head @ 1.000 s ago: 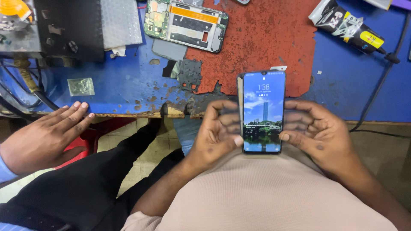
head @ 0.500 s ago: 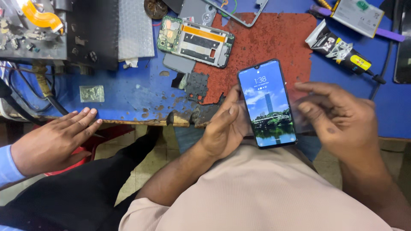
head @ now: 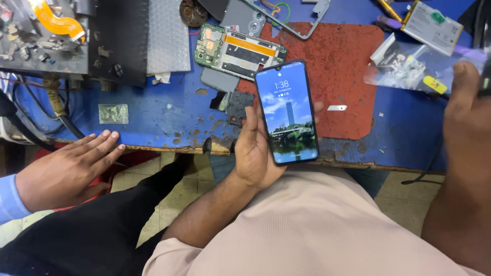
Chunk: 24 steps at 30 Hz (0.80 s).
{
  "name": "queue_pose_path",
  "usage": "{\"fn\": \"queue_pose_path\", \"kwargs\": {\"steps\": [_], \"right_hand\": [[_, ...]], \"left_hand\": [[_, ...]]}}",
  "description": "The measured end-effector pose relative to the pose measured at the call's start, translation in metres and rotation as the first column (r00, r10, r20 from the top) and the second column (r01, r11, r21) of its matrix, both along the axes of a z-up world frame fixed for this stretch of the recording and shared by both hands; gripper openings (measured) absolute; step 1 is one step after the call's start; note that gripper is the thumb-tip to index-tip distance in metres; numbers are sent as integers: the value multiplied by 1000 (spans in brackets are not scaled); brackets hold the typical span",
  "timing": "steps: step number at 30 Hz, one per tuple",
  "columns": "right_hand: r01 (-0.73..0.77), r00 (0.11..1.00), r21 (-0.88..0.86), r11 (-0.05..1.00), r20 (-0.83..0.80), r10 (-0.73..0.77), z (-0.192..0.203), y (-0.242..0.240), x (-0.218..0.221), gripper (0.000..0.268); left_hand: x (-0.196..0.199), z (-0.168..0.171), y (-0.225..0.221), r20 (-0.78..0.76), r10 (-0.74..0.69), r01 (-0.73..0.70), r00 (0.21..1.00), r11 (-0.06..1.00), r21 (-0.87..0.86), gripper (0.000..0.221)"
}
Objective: The person assembles a smartphone by connecting internal components and securing the casing. They then apply a screen protector to the device, carefully peeling off the backing and smoothing the film onto the screen.
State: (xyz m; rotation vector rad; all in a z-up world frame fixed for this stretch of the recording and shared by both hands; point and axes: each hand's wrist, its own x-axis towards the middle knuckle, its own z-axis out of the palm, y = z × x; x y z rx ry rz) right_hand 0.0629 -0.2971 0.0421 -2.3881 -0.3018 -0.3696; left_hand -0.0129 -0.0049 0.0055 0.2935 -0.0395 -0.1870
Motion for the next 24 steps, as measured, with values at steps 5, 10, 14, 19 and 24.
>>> {"fn": "queue_pose_path", "kwargs": {"steps": [5,10,14,19,24], "right_hand": [[-280,913,217,935,-242,330,22,60,-27,48],[-205,696,809,550,-275,663,-8,92,-28,81],[14,702,856,517,-376,604,-36,84,-31,69],[44,709,836,547,-412,572,-38,73,-36,60],[-185,785,761,622,-266,559,-7,79,-27,62]], "left_hand": [[14,15,-8,-6,63,-58,998,945,322,70],[22,37,-11,421,-166,-378,892,238,895,66],[21,47,-25,418,-252,-443,873,-47,895,66],[24,41,-23,415,-191,-390,889,154,908,75],[22,35,-18,364,-125,-264,923,485,834,85]]}}
